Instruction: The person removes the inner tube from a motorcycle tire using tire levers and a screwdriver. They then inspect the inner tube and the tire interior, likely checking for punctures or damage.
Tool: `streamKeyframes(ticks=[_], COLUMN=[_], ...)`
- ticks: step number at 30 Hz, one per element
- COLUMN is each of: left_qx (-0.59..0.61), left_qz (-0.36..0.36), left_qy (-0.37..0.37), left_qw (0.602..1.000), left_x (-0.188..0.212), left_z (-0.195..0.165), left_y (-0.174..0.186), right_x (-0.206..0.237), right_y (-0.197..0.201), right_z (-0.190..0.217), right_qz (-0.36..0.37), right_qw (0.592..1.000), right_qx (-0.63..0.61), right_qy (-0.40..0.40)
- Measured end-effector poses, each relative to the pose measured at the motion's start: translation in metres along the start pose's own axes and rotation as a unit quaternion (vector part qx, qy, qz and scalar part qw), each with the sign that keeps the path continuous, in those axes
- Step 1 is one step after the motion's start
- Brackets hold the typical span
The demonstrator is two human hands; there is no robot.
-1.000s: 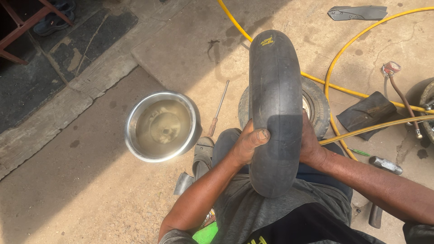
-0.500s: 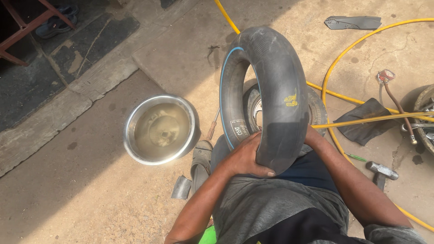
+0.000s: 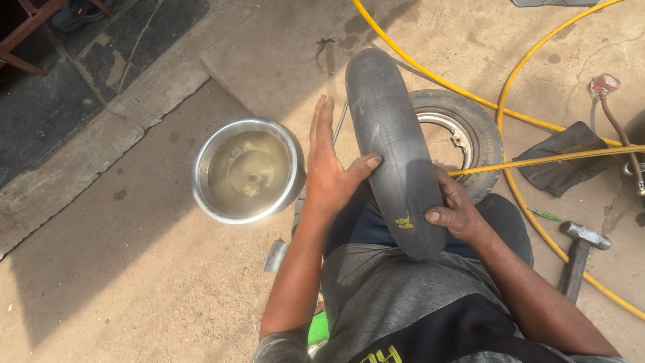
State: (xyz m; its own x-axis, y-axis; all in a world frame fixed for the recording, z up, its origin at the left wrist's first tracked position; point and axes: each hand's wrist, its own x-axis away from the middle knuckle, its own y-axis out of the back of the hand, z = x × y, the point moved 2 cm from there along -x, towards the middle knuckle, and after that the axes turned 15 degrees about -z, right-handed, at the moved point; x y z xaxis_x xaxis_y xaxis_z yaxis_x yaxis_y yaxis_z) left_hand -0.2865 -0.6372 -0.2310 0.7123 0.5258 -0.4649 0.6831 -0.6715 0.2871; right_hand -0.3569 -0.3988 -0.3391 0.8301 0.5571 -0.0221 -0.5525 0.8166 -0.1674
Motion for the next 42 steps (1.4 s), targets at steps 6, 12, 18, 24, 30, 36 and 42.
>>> streamKeyframes(ticks=[6, 12, 18, 24, 30, 36, 42], left_qx=[-0.133, -0.147, -0.142, -0.056, 0.219, 0.455, 0.398], left_qz=[0.048, 0.092, 0.132, 0.052, 0.035, 0.114, 0.194], left_qy=[-0.149, -0.241, -0.368, -0.241, 0.111, 0.417, 0.202], left_qw=[0.979, 0.955, 0.909, 0.968, 0.969, 0.778, 0.874], left_x=[0.017, 0.054, 0.09, 0.058, 0.036, 0.046, 0.06], left_z=[-0.016, -0.011, -0.01, 0.009, 0.019, 0.018, -0.005], left_y=[-0.039, -0.052, -0.067, -0.064, -0.074, -0.102, -0.117], right_x=[0.02, 0.039, 0.053, 0.062, 0.061, 0.052, 0.053], right_y=[0.013, 0.033, 0.05, 0.06, 0.061, 0.057, 0.051], right_z=[-0.024, -0.037, -0.05, -0.051, -0.053, -0.005, 0.092], right_qz=[0.003, -0.006, -0.011, -0.046, -0.047, -0.026, -0.182], right_qw=[0.999, 0.999, 0.999, 0.996, 0.997, 0.999, 0.944], right_qx=[0.009, -0.022, -0.017, -0.02, 0.002, -0.018, 0.156], right_qy=[-0.044, -0.045, -0.047, -0.073, -0.063, -0.041, 0.227])
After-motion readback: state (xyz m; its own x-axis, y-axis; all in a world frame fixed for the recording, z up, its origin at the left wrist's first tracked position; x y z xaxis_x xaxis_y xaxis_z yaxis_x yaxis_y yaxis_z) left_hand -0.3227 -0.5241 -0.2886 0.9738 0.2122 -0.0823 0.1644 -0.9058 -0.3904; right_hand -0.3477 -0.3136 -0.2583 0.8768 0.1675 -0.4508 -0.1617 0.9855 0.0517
